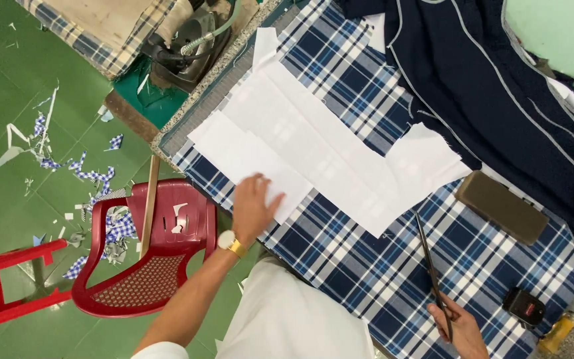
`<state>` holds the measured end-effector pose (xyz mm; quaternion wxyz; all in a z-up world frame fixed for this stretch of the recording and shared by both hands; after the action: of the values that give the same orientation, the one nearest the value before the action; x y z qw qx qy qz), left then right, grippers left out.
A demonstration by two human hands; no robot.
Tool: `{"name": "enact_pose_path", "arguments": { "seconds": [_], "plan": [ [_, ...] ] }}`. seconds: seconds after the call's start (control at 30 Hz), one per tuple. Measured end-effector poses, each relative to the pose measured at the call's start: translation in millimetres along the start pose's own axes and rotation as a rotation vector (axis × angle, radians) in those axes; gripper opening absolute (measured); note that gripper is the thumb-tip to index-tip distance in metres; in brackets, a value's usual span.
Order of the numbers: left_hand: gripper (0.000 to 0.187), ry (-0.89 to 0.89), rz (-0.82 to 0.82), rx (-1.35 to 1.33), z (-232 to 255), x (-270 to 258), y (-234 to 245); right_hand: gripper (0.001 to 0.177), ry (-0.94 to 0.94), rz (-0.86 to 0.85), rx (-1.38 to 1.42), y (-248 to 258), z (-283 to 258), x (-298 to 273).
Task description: The person lays a white fabric piece on a plaid-covered table, smooths it, and uses shears to cut along its edges. The person then folds the fabric and continues cutting to separate sections.
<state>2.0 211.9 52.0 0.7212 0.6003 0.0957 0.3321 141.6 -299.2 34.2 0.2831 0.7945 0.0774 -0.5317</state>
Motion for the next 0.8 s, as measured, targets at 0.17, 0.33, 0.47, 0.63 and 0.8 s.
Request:
{"name": "enact_pose_path", "arguments": {
  "seconds": [0.17,0.33,0.47,0.63,0.8],
  "plan": [
    [0.049,-0.317,-0.147,0.124,42.2,-51.0,-57.4,0.075,-0.049,0.004,0.044,-2.7,5.9,6.9],
    [0.021,-0.166,-0.201,-0.073,19.0,-15.9,-46.7,0.075,-0.043,0.041,-0.031,-2.9,6.1,8.3],
    [0.026,0.059,-0.047,-0.211,-49.8,34.6,-19.6,0.077,-0.048,0.018,-0.01,-3.6,11.7,14.2],
    [0.019,0.092,0.097,0.17,-119.0,89.1,26.2,0.072,-0.034,0.006,0.0,-8.5,5.4,-4.2],
    [0.036,-0.005,0.0,0.176,-73.2,71.3,-0.6,0.055,-0.008,-0.05,0.043,-14.6,-5.4,-27.1]
  ]
}}
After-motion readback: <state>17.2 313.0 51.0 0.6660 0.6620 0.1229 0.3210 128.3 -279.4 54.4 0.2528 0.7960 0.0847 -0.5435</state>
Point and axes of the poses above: each hand's wrist, its own x-axis towards the middle knuckle, its own y-axis out of the back of the hand, z = x × y, the point moved 5 cm from there along x, towards the middle knuckle, and after that the axes turned 7 degrees about x, right-handed, at the moved point
